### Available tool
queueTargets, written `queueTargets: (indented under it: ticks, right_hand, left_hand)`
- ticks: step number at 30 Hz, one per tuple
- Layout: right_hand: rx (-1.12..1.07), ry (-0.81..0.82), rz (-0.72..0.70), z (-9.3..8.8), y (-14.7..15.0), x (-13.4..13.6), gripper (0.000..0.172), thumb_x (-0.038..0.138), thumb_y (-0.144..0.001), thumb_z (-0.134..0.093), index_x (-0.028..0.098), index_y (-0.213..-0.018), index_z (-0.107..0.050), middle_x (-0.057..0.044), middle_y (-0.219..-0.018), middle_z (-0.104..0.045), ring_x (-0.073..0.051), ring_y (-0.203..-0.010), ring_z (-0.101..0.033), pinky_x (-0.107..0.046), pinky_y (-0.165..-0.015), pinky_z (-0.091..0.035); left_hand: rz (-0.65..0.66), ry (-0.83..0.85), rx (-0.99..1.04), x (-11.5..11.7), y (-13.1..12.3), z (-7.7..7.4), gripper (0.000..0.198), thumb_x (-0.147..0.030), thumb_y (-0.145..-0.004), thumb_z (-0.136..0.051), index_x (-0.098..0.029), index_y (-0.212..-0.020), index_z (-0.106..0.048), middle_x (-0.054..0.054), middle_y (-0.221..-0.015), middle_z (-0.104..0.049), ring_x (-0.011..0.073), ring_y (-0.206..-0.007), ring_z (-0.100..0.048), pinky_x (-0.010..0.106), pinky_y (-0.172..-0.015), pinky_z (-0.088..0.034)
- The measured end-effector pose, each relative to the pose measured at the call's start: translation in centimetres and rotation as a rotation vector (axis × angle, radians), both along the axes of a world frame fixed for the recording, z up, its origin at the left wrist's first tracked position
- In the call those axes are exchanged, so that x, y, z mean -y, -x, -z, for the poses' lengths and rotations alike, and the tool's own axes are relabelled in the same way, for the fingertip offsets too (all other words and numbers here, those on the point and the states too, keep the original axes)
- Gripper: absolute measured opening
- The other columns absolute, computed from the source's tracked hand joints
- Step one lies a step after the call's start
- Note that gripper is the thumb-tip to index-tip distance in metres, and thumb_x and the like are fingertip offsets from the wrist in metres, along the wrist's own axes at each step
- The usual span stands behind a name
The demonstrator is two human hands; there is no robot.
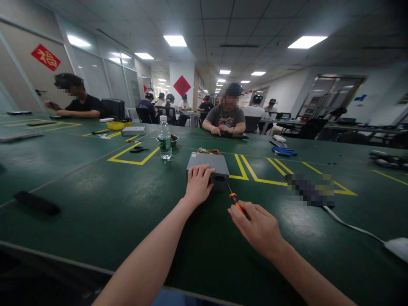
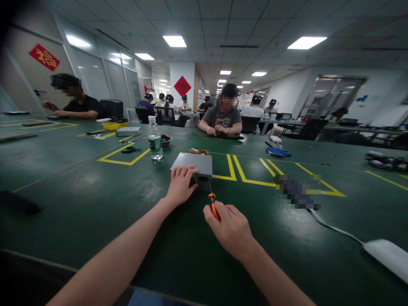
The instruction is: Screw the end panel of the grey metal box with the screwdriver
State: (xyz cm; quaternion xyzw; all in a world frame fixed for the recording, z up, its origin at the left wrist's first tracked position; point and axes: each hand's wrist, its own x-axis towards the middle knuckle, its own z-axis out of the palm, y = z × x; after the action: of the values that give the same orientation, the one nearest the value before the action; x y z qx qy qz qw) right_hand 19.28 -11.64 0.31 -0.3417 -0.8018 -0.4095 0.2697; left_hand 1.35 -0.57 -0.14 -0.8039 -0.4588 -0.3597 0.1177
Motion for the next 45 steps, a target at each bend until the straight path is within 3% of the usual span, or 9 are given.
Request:
queueTargets:
  ticks: [3,8,14,18,23,32,36,41,45]
  right_hand:
    - [-0.028,-0.004,-0.003,-0.6,-0.6,-0.2,0.005,0.020,-0.083,-0.055,0.019,-0.086,-0.059,-0.003,-0.074,-0.057,-0.011,-0.063,-0.051,-0.024,-0.064,-0.040]
    - [-0.082,0.101,0.000,-0.6,0.2,0.3,0.013,0.028,-0.086,-0.053,0.017,-0.081,-0.058,-0.010,-0.094,-0.058,-0.012,-0.067,-0.053,-0.024,-0.059,-0.041]
    - [-0.053,0.195,0.038,-0.1,1.2,0.9,0.018,0.012,-0.084,-0.043,0.014,-0.094,-0.058,-0.015,-0.102,-0.057,-0.014,-0.069,-0.057,-0.025,-0.058,-0.047]
    - [-0.017,0.119,-0.007,-0.2,0.5,0.6,0.021,0.011,-0.084,-0.047,0.012,-0.102,-0.056,-0.015,-0.100,-0.059,-0.016,-0.077,-0.060,-0.026,-0.066,-0.050]
    - [-0.084,-0.012,-0.028,-0.8,-0.1,-0.1,0.005,0.018,-0.081,-0.058,0.016,-0.086,-0.058,-0.006,-0.079,-0.060,-0.013,-0.066,-0.056,-0.027,-0.062,-0.046]
    - [-0.179,0.258,-0.058,-0.5,0.7,0.6,0.016,0.021,-0.086,-0.045,0.014,-0.091,-0.058,-0.014,-0.099,-0.057,-0.015,-0.073,-0.059,-0.026,-0.060,-0.049]
    - [-0.100,0.242,-0.117,-0.8,0.6,0.9,0.026,0.018,-0.086,-0.046,0.011,-0.109,-0.054,-0.016,-0.106,-0.058,-0.017,-0.085,-0.061,-0.025,-0.066,-0.052]
    - [-0.128,0.085,-0.130,-1.1,0.3,0.5,0.015,0.023,-0.083,-0.056,0.014,-0.095,-0.058,-0.011,-0.089,-0.064,-0.014,-0.073,-0.061,-0.024,-0.063,-0.051]
    - [-0.109,0.134,-0.140,-1.2,0.5,0.5,0.007,0.018,-0.084,-0.054,0.016,-0.089,-0.058,-0.011,-0.098,-0.064,-0.013,-0.070,-0.060,-0.026,-0.061,-0.050]
  left_hand:
    - [-0.013,0.012,-0.014,0.2,-0.1,-0.3,0.042,-0.020,-0.073,-0.059,-0.024,-0.112,-0.047,0.006,-0.124,-0.048,0.0241,-0.120,-0.036,0.044,-0.102,-0.023]
    - [0.008,0.059,-0.034,0.2,0.0,-1.2,0.037,-0.019,-0.074,-0.054,-0.025,-0.110,-0.048,0.006,-0.122,-0.050,0.0236,-0.119,-0.039,0.045,-0.101,-0.024]
    - [0.122,0.033,-0.079,-0.3,1.2,-1.3,0.039,-0.018,-0.078,-0.048,-0.025,-0.116,-0.046,0.005,-0.128,-0.047,0.0197,-0.124,-0.037,0.042,-0.107,-0.019]
    - [0.133,-0.006,-0.064,-0.2,1.5,-0.7,0.041,-0.019,-0.080,-0.047,-0.025,-0.120,-0.045,0.004,-0.132,-0.045,0.0187,-0.126,-0.035,0.040,-0.106,-0.020]
    - [0.140,-0.022,-0.062,-0.2,1.5,-0.4,0.043,-0.022,-0.082,-0.046,-0.025,-0.125,-0.041,0.004,-0.133,-0.044,0.0186,-0.126,-0.035,0.039,-0.106,-0.021]
    - [-0.061,-0.066,0.084,-0.1,1.2,-0.1,0.029,-0.029,-0.085,-0.046,-0.033,-0.113,-0.055,0.006,-0.138,-0.033,0.0301,-0.133,-0.016,0.053,-0.099,-0.026]
    - [0.001,-0.019,0.051,-0.7,1.5,-0.1,0.030,-0.028,-0.087,-0.043,-0.034,-0.115,-0.053,0.004,-0.127,-0.048,0.0271,-0.126,-0.028,0.049,-0.096,-0.033]
    - [0.034,0.021,0.068,-1.3,1.7,-0.1,0.030,-0.022,-0.088,-0.041,-0.034,-0.111,-0.055,0.001,-0.121,-0.053,0.0225,-0.117,-0.037,0.045,-0.094,-0.034]
    - [0.068,0.047,0.079,-1.1,1.8,-0.1,0.030,-0.021,-0.089,-0.040,-0.034,-0.112,-0.055,0.000,-0.120,-0.054,0.0211,-0.117,-0.038,0.043,-0.093,-0.035]
